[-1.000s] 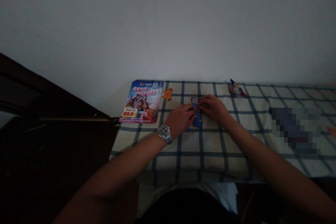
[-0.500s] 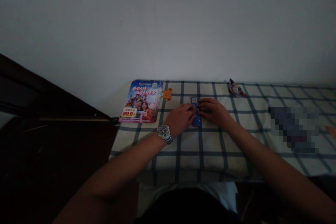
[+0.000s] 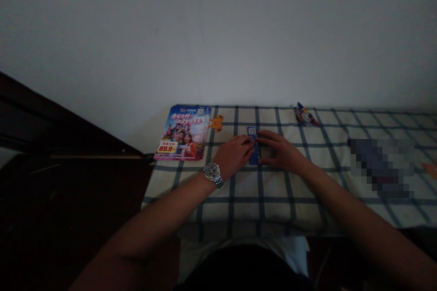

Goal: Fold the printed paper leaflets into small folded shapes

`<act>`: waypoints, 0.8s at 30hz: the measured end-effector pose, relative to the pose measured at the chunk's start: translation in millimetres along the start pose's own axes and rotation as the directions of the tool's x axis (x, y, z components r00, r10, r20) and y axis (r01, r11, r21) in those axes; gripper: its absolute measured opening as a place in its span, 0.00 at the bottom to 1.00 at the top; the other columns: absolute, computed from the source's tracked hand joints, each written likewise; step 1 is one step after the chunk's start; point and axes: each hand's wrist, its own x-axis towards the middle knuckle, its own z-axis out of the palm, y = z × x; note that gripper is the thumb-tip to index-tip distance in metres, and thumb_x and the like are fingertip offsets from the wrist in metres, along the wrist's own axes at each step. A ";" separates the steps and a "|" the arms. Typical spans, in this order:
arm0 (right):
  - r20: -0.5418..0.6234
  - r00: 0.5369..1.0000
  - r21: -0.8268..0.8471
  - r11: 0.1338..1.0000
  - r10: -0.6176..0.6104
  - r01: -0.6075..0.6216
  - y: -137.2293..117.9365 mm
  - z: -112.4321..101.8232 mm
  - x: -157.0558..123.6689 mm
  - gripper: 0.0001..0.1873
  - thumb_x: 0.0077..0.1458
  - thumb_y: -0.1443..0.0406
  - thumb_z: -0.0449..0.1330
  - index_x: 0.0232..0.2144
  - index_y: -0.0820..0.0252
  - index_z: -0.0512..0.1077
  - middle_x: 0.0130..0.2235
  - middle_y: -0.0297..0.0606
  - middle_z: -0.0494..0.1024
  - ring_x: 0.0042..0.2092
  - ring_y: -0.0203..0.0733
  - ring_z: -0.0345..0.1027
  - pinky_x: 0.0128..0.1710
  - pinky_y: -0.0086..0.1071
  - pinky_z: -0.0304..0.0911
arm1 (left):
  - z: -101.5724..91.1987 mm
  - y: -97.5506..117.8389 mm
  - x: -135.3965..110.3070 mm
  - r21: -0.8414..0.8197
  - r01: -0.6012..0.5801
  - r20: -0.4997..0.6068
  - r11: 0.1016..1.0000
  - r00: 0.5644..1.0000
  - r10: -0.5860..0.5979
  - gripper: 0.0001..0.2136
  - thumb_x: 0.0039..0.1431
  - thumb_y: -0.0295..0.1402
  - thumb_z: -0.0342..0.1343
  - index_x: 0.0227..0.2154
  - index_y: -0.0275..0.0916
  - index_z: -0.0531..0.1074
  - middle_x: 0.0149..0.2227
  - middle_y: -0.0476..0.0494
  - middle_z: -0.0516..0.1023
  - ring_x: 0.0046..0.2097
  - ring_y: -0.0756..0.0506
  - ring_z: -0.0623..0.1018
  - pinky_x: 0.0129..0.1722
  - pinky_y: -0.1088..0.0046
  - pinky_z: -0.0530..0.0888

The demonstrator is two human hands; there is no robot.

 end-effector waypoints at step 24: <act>-0.031 0.999 -0.086 0.996 0.017 -0.020 -7.3 -6.9 12.4 0.24 0.65 0.56 0.60 0.60 0.52 0.70 0.64 0.43 0.71 0.64 0.54 0.65 0.65 0.53 0.62 | 0.1 -1.2 0.1 -0.007 -0.010 -0.020 1.000 1.000 0.010 0.15 0.72 0.36 0.50 0.55 0.41 0.74 0.57 0.43 0.74 0.54 0.42 0.74 0.54 0.62 0.76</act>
